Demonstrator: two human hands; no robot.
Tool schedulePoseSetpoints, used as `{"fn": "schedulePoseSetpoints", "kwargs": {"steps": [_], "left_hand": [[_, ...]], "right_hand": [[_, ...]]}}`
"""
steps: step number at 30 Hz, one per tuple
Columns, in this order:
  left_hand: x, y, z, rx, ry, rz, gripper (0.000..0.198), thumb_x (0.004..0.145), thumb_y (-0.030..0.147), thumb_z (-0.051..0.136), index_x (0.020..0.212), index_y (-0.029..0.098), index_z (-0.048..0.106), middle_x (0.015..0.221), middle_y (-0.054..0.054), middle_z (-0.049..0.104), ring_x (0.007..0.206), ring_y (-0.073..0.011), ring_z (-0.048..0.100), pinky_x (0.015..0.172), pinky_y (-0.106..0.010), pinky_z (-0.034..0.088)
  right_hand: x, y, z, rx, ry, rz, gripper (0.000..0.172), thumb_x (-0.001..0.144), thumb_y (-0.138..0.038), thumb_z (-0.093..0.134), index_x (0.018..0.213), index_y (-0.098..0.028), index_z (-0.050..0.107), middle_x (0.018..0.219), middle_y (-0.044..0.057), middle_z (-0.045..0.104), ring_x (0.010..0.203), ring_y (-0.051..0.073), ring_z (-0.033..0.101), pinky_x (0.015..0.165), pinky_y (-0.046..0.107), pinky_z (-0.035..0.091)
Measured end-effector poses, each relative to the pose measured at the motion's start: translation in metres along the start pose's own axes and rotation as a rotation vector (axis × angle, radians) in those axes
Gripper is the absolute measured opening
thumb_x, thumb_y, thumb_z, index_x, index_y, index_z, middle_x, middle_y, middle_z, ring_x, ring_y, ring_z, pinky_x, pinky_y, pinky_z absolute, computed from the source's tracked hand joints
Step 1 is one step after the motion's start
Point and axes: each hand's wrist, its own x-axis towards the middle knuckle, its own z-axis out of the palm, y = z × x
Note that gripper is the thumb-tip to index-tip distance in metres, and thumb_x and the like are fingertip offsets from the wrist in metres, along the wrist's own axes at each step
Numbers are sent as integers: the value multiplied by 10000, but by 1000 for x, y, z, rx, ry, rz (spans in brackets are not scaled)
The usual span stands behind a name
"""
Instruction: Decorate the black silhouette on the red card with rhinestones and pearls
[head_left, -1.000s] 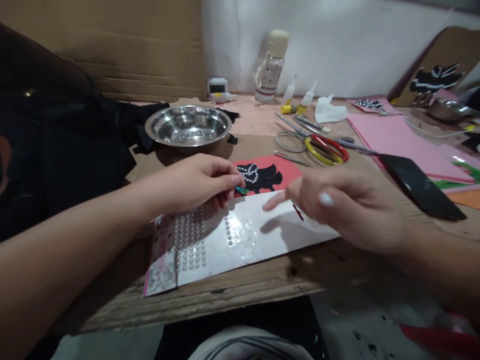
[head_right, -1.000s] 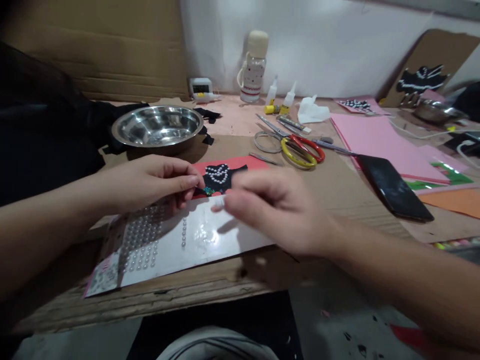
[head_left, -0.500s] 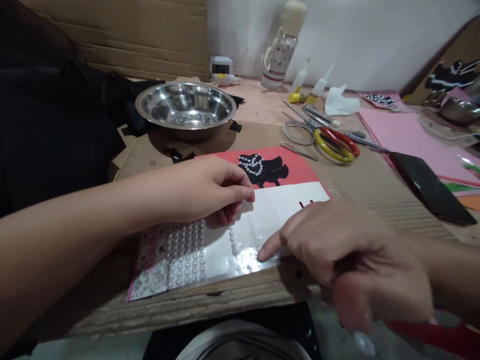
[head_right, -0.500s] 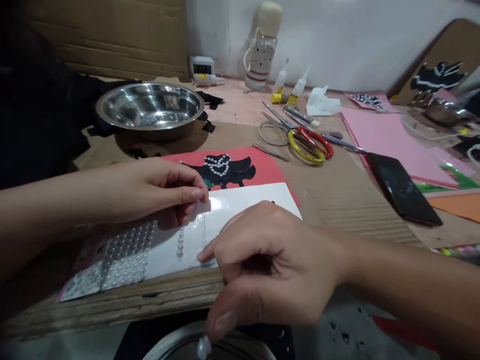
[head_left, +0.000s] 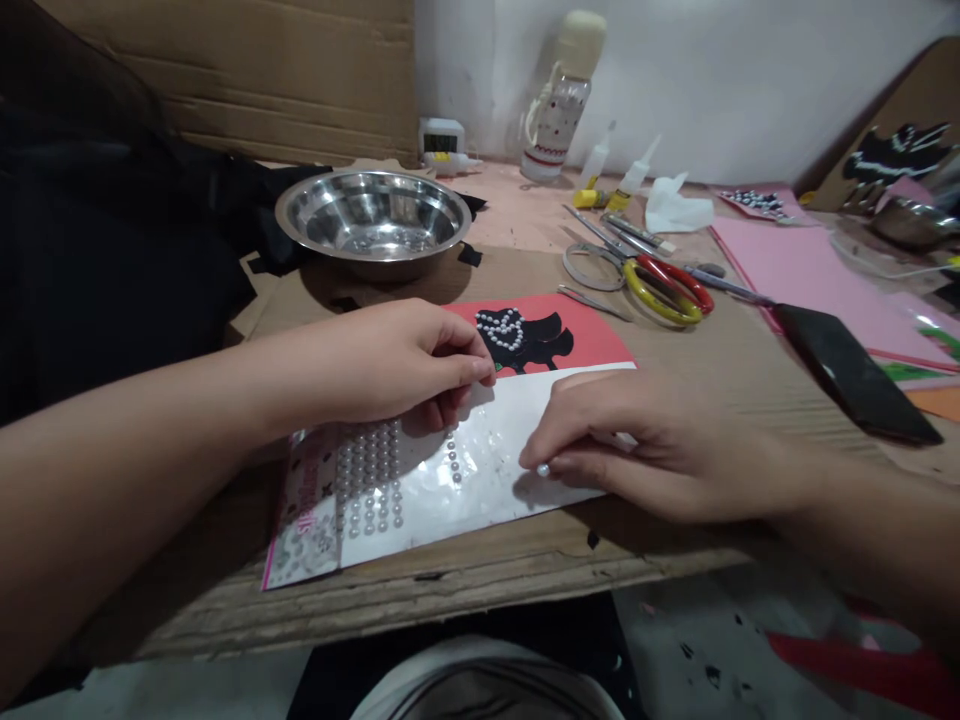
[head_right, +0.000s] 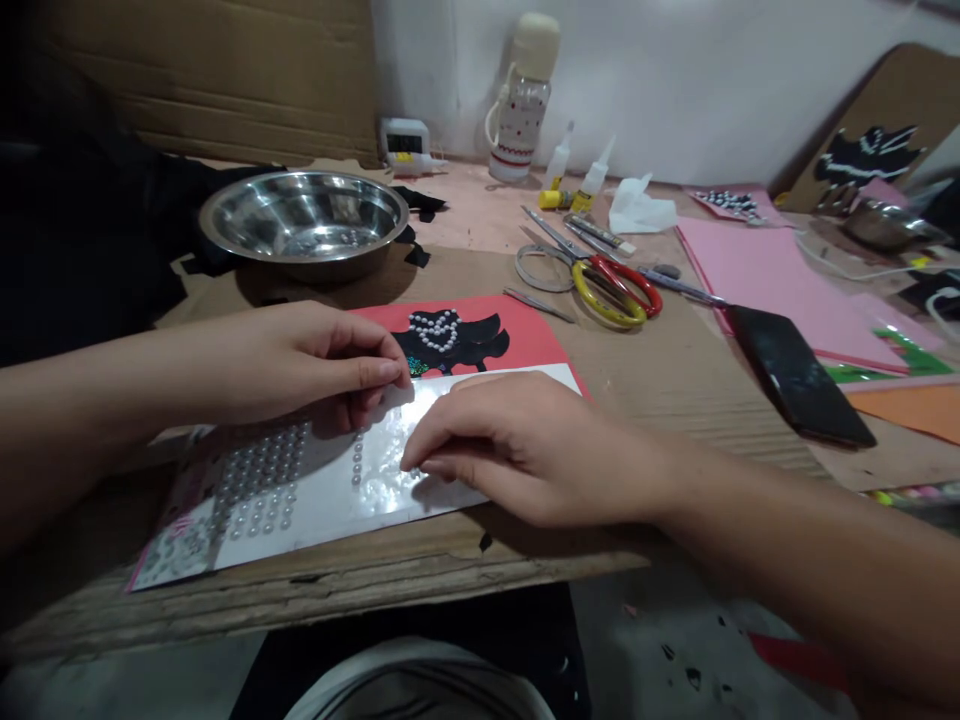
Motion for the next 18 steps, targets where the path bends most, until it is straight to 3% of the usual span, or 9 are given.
{"fn": "schedulePoseSetpoints", "kwargs": {"steps": [7,10,13,18], "left_hand": [[0,0,1,-50,-6,-11,271,874,440,653,747,213,731,596,-3,685,516,-150,595,490,-232,378],[0,0,-1,-45,-20,11,248,883,436,632,815,225,745,627,-2,694,541,-159,613,511,-237,411],[-3,2,-2,-61,2,39,173,882,342,612,899,234,745,664,8,701,565,-155,615,530,-236,430],[-4,12,1,-313,45,-10,184,841,197,540,687,189,640,642,-6,633,590,-137,571,551,-237,412]], "right_hand": [[3,1,1,57,-12,89,176,968,-153,582,1038,-150,744,884,33,788,686,85,686,579,170,501],[3,-1,3,198,27,158,155,964,-170,597,1059,-154,719,910,31,782,646,73,679,537,161,494],[3,-1,6,404,86,261,139,971,-197,596,1068,-155,686,902,36,775,703,97,720,609,190,555],[12,4,5,606,207,376,97,974,-224,609,957,-161,681,755,10,742,616,94,667,530,185,501]]}}
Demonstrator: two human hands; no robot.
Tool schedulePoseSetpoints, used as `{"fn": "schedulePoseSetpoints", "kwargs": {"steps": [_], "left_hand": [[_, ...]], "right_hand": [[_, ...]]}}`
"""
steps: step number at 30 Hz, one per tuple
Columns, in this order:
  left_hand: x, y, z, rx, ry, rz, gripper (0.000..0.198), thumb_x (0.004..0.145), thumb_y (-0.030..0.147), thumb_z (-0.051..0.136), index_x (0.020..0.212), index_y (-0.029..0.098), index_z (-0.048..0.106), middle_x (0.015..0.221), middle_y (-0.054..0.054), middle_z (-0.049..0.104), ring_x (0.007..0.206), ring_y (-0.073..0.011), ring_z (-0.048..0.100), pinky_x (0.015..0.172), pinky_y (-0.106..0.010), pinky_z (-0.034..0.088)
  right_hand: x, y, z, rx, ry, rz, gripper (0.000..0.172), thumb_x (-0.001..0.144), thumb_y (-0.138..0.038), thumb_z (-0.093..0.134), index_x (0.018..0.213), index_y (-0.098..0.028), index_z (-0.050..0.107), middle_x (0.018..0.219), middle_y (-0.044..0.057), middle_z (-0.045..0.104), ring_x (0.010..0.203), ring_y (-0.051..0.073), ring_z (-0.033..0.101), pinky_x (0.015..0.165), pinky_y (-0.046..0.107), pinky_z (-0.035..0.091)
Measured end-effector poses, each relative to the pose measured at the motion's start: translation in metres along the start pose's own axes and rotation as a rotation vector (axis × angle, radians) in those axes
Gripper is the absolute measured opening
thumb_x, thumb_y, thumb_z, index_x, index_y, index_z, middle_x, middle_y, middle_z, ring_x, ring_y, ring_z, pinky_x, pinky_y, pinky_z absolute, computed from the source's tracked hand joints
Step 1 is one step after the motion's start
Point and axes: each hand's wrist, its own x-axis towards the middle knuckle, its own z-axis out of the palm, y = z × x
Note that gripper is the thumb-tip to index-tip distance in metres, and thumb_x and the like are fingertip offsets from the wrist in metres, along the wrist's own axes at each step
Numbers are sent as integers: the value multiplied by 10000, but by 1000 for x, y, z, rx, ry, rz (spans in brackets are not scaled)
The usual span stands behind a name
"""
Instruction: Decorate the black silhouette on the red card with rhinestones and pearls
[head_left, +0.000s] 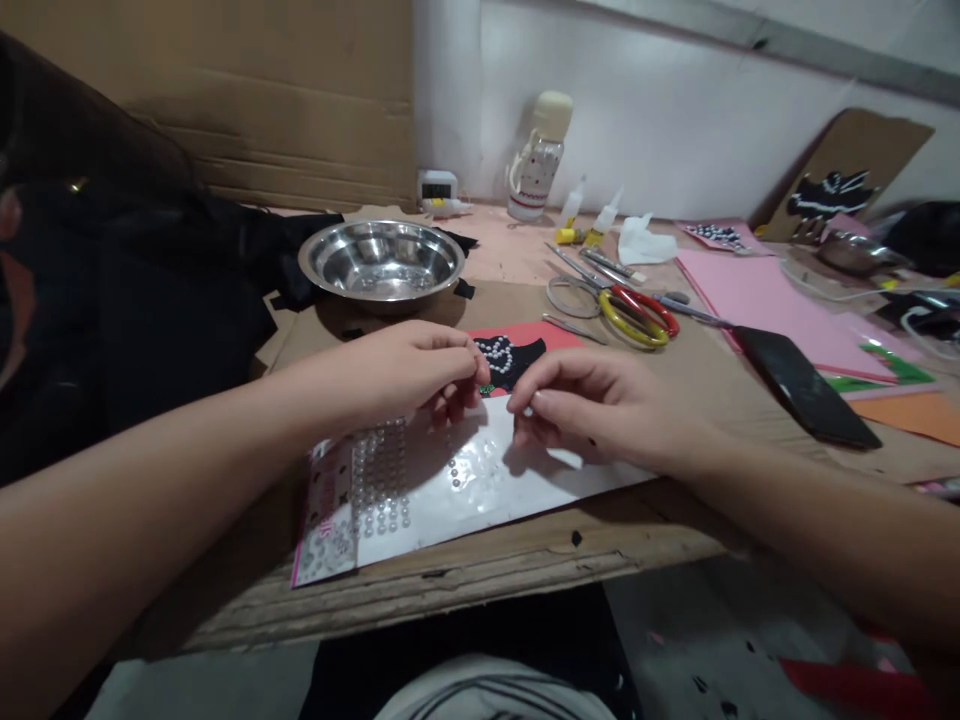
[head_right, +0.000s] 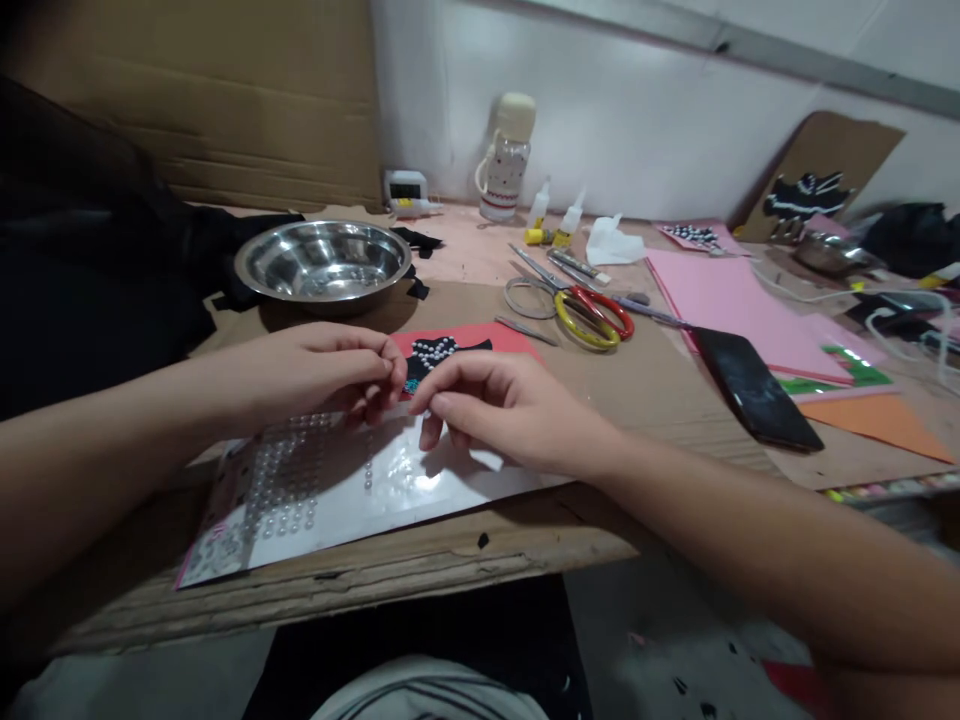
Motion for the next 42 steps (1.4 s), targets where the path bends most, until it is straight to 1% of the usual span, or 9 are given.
{"fn": "schedulePoseSetpoints", "kwargs": {"steps": [3,7,10,15,21,25,31,38,42], "left_hand": [[2,2,3,-254,-28,-39,193,794,176,526,608,175,576,663,-17,585,597,-120,518,585,-239,415],[5,0,2,-426,-26,-51,104,745,164,548,665,159,614,697,5,526,605,-97,448,612,-215,418],[6,-2,1,-410,4,-71,98,777,233,587,713,168,624,667,16,495,582,-107,409,545,-218,357],[4,-7,4,-270,4,43,350,904,481,651,714,195,589,562,73,356,505,-99,266,477,-239,211],[-2,-3,8,-166,75,104,290,954,486,638,938,206,710,632,37,543,588,-114,480,550,-217,366],[-4,-1,8,-175,144,90,272,932,476,672,891,208,701,580,48,499,533,-105,455,537,-216,385],[-3,-2,7,-166,191,113,111,900,310,703,921,208,742,536,63,490,506,-99,449,550,-227,408],[-8,2,4,-75,217,194,148,887,344,733,863,200,710,746,30,670,618,-91,552,601,-212,442],[-9,2,3,-28,202,177,188,871,375,746,860,198,686,800,19,698,677,-108,602,620,-217,460]], "right_hand": [[15,-6,-1,122,91,-52,84,960,-206,621,913,-170,681,753,4,746,648,90,668,608,196,529],[39,-16,3,269,144,-64,43,908,-169,644,868,-163,659,718,9,733,639,103,669,617,216,534],[50,-13,5,314,192,-86,29,875,-175,660,851,-163,650,652,-17,689,586,88,625,602,211,516],[47,0,4,288,257,-119,92,887,-250,685,908,-162,667,694,-9,685,646,95,631,619,207,501],[37,-1,4,61,295,-209,83,930,-247,617,939,-171,648,656,-49,578,582,92,529,541,216,439],[35,3,7,-106,335,-327,85,943,-229,601,961,-171,661,754,-33,619,600,83,514,543,221,415],[31,8,7,-383,361,-449,135,984,-231,595,1052,-187,703,885,5,724,748,114,635,688,260,501],[30,9,9,-187,304,-486,116,999,-232,592,1098,-187,635,975,25,724,847,125,700,782,282,575],[29,7,7,-315,286,-559,101,973,-178,598,1065,-177,640,965,32,727,857,130,699,789,277,574]]}}
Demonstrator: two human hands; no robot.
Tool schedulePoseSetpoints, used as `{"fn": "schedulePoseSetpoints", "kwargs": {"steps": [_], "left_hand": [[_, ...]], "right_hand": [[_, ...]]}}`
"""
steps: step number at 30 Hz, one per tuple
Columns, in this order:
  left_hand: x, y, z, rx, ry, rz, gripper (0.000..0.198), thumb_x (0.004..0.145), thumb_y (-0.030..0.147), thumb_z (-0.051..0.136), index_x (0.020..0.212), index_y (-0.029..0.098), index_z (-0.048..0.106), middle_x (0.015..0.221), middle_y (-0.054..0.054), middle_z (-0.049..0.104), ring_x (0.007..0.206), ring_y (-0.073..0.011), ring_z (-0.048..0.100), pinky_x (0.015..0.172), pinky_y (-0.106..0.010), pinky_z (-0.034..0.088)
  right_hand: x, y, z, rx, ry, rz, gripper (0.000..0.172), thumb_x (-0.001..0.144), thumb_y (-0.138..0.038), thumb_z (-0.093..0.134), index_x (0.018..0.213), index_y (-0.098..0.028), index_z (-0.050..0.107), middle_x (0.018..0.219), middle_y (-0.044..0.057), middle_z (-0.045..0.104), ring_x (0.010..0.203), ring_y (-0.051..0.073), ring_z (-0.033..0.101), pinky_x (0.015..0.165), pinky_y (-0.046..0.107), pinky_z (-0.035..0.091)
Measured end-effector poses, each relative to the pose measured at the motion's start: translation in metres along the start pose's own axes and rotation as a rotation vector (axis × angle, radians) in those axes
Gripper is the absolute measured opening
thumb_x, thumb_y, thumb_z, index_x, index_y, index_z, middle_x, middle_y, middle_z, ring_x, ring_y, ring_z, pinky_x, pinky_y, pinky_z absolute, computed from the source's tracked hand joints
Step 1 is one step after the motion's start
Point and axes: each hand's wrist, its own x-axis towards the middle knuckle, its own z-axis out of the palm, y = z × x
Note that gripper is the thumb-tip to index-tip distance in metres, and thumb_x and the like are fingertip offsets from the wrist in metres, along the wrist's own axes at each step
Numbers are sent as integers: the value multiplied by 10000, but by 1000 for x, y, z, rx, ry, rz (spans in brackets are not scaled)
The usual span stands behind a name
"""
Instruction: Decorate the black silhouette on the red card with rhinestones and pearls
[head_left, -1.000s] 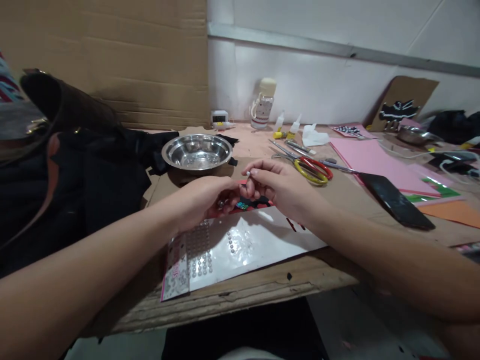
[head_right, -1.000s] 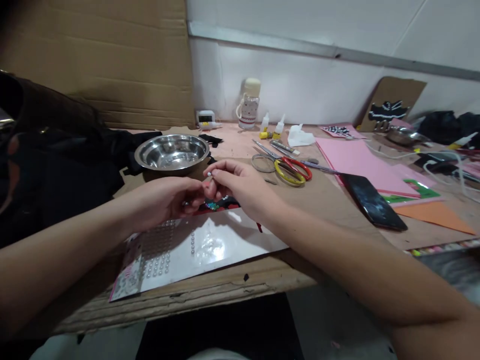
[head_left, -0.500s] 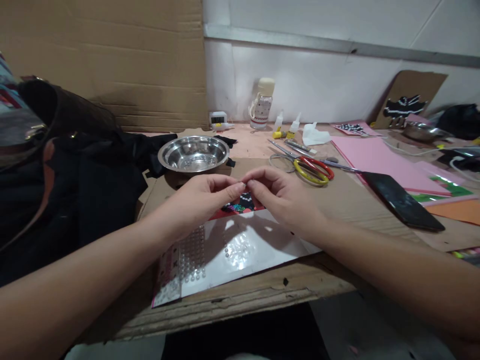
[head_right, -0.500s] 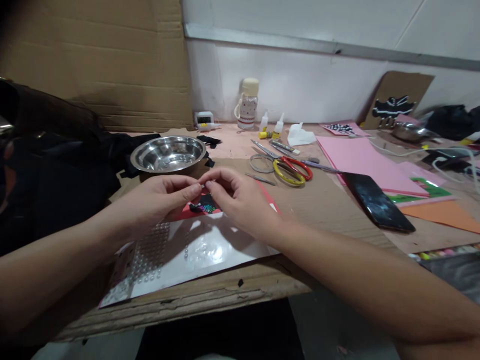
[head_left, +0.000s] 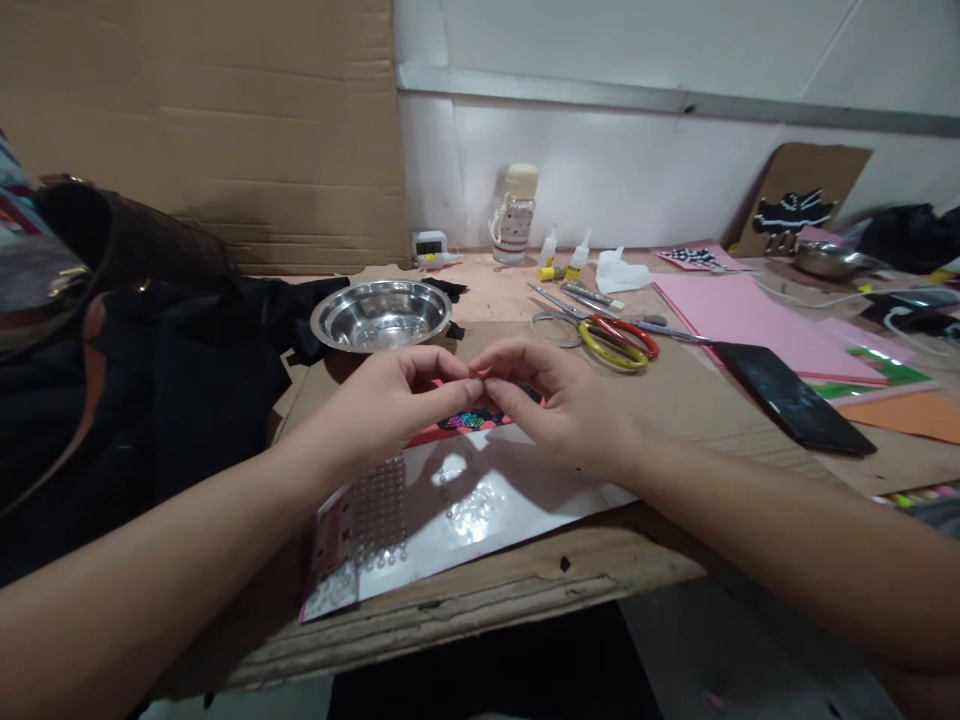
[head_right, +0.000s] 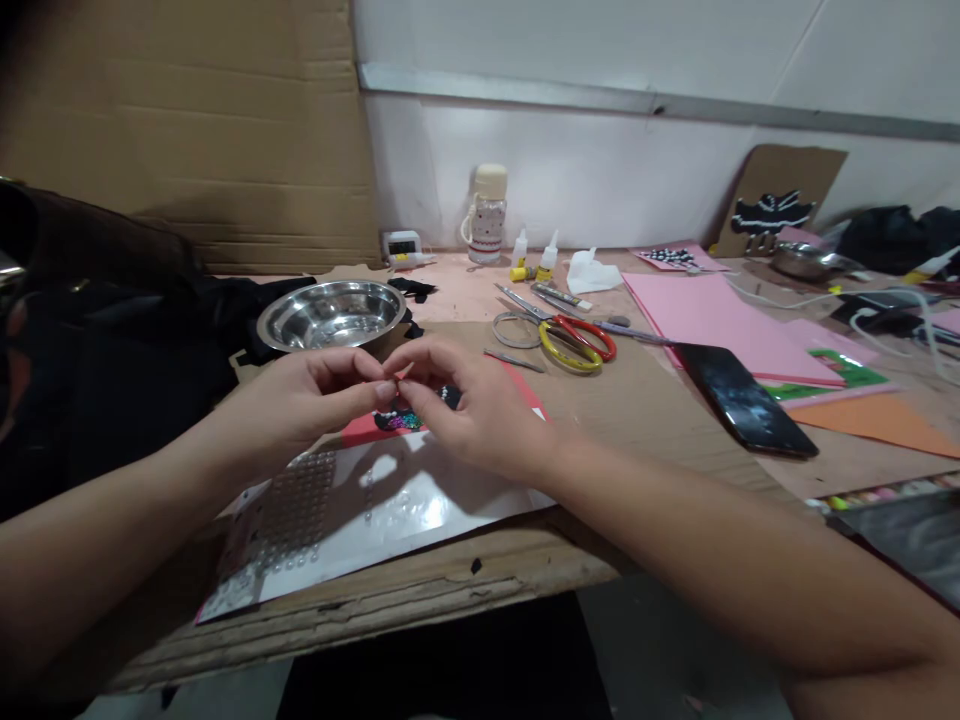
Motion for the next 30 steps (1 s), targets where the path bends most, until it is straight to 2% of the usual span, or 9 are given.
{"fn": "schedulePoseSetpoints", "kwargs": {"steps": [6,12,18,26,30], "left_hand": [[5,-7,-4,-70,-56,81,203,848,375,771,869,190,691,871,9,721,803,-124,644,729,-229,488],[12,-15,-6,-152,-58,127,205,815,375,810,893,201,736,857,21,727,768,-107,630,725,-227,484],[10,-15,-5,-150,-30,129,159,794,329,833,832,199,749,775,38,712,720,-85,607,694,-207,468],[7,-16,-5,-128,-31,85,213,794,404,842,898,230,778,854,13,764,771,-115,657,697,-224,499],[7,-13,-3,-136,-33,83,231,786,379,852,960,239,794,925,-2,794,828,-132,694,746,-232,529]], "right_hand": [[0,1,-3,-112,-3,-119,98,969,-155,591,1037,-171,661,954,37,736,830,123,696,754,257,572],[0,4,-5,-171,46,-133,89,945,-145,656,1021,-191,664,922,2,748,781,98,695,695,208,551],[1,5,-8,-269,37,-286,122,941,-92,635,1004,-188,677,895,-9,736,766,86,667,702,192,531],[0,1,-6,-256,43,-262,131,899,-66,618,944,-182,654,846,-12,704,718,87,629,657,201,505],[0,1,-5,-216,70,-164,123,911,-87,616,953,-197,654,857,-16,707,725,89,639,654,210,508]]}}
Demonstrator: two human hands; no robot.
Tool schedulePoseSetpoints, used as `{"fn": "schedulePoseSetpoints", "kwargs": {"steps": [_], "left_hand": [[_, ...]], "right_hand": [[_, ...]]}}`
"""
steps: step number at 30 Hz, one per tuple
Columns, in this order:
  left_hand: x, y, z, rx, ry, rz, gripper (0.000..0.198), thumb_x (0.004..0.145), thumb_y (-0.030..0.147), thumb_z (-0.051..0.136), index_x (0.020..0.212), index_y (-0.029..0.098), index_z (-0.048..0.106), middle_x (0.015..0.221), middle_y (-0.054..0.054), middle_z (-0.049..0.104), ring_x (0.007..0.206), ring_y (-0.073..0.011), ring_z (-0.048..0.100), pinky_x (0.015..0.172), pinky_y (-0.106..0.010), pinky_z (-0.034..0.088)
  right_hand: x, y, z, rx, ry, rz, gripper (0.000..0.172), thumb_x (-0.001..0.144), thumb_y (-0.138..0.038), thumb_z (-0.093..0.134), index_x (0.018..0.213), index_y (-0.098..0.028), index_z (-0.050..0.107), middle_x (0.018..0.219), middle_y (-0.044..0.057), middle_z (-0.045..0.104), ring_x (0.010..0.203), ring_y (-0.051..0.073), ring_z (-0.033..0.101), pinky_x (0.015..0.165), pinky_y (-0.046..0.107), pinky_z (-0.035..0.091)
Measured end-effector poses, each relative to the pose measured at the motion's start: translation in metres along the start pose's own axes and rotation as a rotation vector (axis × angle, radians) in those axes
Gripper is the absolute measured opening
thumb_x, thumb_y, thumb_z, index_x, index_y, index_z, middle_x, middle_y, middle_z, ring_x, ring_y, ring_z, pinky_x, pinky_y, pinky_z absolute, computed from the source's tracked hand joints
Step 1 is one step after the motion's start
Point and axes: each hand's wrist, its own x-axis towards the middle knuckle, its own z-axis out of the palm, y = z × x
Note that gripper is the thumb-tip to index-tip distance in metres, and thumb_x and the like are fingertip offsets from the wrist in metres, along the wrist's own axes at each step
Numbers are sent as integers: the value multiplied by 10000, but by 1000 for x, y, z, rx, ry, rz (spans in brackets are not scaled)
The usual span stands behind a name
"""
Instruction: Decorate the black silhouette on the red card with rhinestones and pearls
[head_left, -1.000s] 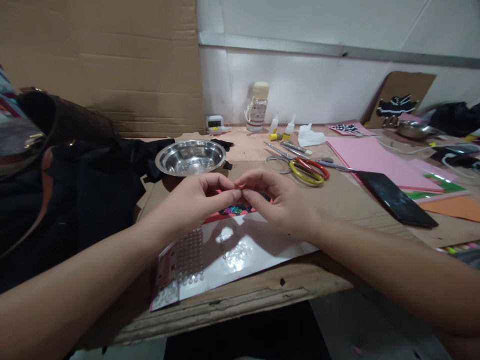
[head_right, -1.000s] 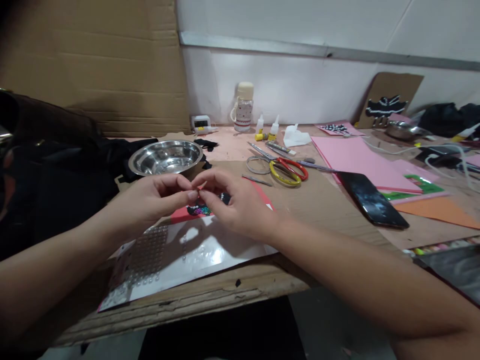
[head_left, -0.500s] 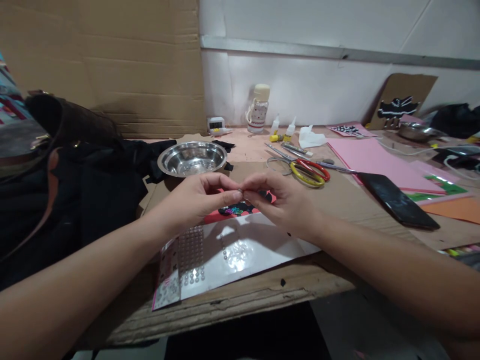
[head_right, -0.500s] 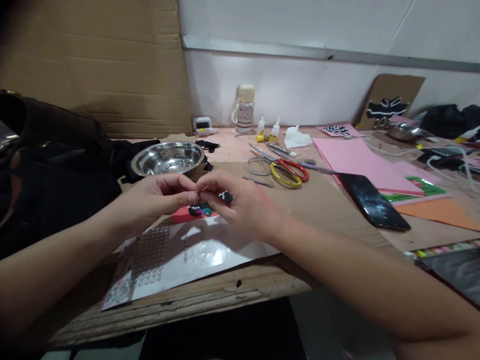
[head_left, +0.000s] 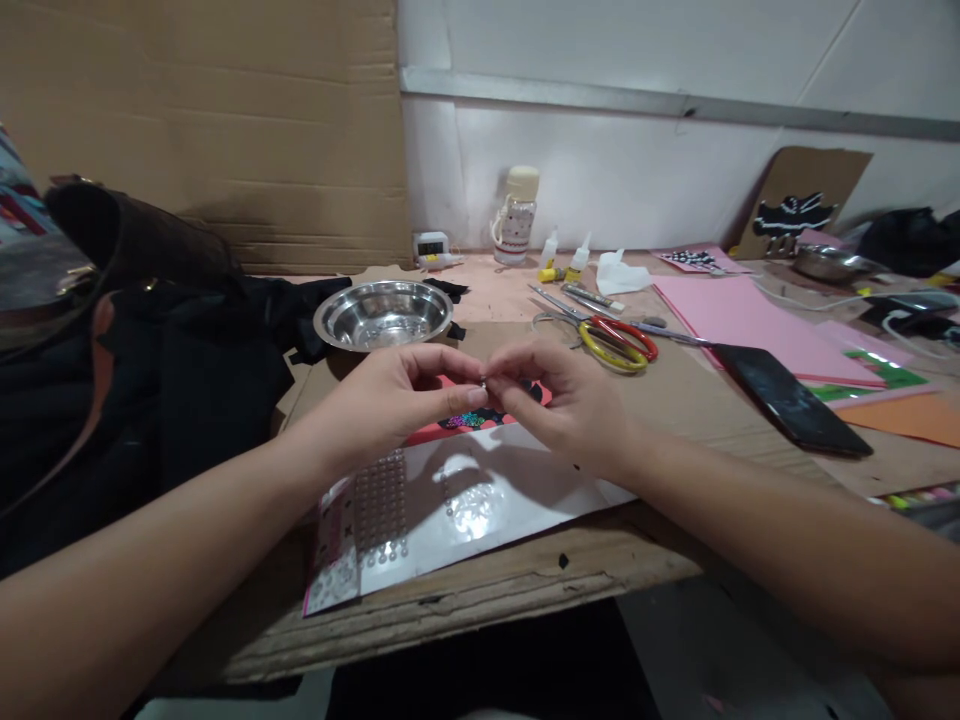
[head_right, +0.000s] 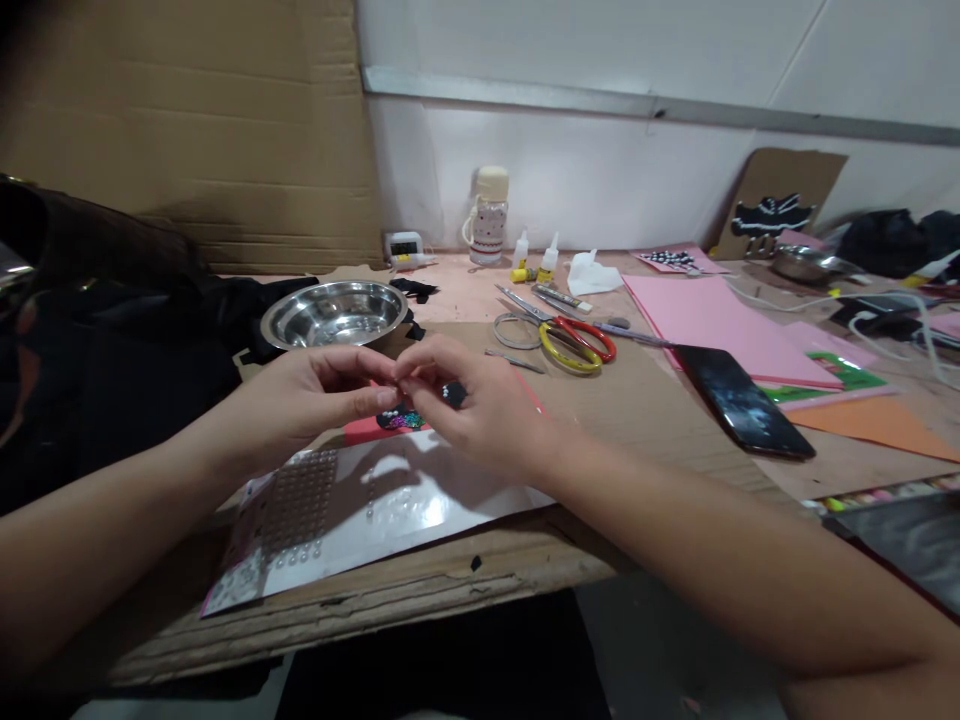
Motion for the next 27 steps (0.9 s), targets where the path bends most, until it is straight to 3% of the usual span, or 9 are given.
{"fn": "schedulePoseSetpoints", "kwargs": {"steps": [4,10,19,21,25,27], "left_hand": [[0,4,2,-69,-12,32,94,863,308,776,921,237,800,915,5,802,831,-123,711,772,-220,547],[1,4,0,-35,-18,50,48,873,238,764,901,245,802,799,45,759,637,-51,599,629,-147,476],[-1,12,4,11,-13,-2,81,906,175,701,841,199,741,498,114,467,420,-34,294,505,-154,370],[0,12,4,23,-8,-5,89,907,174,689,836,195,739,508,108,478,428,-39,310,519,-163,382],[0,11,5,26,-3,20,53,873,237,718,863,199,754,662,50,639,548,-71,499,598,-196,443],[-2,12,5,36,5,17,79,859,275,728,885,207,760,660,39,636,580,-97,537,605,-217,450]], "right_hand": [[0,1,0,59,-16,36,120,924,-102,613,972,-198,667,879,-10,712,747,96,664,665,217,532],[-3,2,3,169,-2,63,113,940,-112,619,996,-199,665,889,-14,702,737,83,661,667,206,543],[-1,4,0,-50,17,-65,131,894,-79,653,967,-187,669,846,-29,706,705,73,628,645,182,507],[-1,5,-1,-69,3,-75,131,911,-96,648,1003,-186,677,881,-21,725,714,75,640,655,186,512],[-1,3,-2,-86,-1,-86,106,937,-127,637,1002,-186,696,880,-11,746,713,86,656,660,203,519],[-1,1,-2,-92,10,-61,87,930,-131,651,973,-190,698,859,-13,744,711,90,658,663,210,520]]}}
